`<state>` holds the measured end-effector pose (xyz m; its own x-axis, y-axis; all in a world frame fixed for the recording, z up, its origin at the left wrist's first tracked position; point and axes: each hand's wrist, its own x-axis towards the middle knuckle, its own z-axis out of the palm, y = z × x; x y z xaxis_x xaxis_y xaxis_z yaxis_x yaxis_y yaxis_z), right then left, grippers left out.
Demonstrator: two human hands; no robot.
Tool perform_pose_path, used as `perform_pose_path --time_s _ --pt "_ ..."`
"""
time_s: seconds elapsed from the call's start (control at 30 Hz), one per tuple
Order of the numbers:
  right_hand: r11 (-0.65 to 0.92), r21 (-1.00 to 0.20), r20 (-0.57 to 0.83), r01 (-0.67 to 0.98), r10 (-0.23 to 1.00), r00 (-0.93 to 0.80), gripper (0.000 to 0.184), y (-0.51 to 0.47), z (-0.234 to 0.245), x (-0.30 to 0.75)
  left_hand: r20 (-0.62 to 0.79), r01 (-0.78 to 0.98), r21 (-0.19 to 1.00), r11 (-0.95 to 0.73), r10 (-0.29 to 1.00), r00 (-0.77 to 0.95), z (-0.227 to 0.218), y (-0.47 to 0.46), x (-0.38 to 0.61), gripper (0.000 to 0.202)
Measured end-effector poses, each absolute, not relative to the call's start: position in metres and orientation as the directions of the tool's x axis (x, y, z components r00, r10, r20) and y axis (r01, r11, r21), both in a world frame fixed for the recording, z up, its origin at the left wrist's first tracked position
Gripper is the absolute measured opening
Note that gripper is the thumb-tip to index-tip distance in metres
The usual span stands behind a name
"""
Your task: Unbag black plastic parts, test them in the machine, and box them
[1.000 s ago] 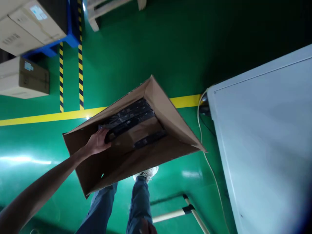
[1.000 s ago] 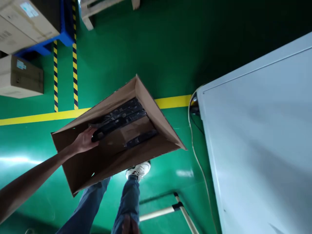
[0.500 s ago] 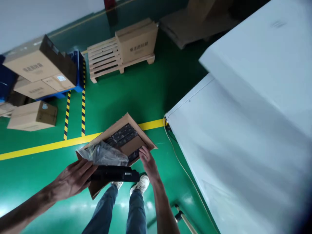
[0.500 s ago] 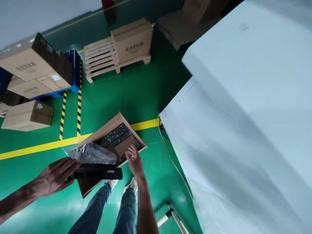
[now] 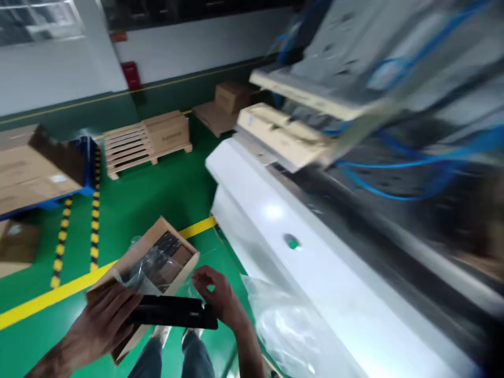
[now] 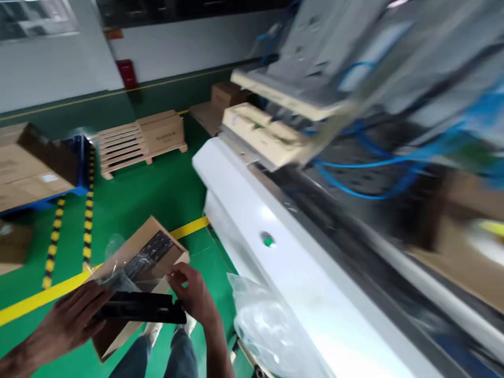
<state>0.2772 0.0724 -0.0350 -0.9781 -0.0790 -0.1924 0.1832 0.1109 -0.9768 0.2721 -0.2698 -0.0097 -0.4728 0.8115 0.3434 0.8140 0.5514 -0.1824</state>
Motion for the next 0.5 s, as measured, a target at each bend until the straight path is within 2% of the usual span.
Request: perform_pose_path --time_s 0.13,0.23,0.37,0.5 --pt "0.272 -0.957 -0.094 0.103 0.045 -0.995 0.03 0.128 0.046 0.311 0.466 0.883 -0.128 0.452 0.813 -0.348 -0.001 -0.219 0.253 0.032" --pt "0.305 -0.944 -0.087 0.129 0.145 -0.986 0.036 0.166 0.09 0.335 0.529 0.924 -0.068 0.377 0.798 -0.287 0.014 -0.168 0.238 0.034" --pt "0.297 -0.934 -0.1 0.201 0.321 -0.942 0.047 0.215 0.127 0.361 0.587 0.966 0.031 0.257 0.777 -0.226 0.035 -0.093 0.218 0.038" --pt "0.285 -0.91 -0.126 0.3 0.5 -0.857 0.053 0.267 0.15 0.385 0.618 0.975 0.218 0.042 0.767 -0.171 0.05 -0.017 0.198 0.039"
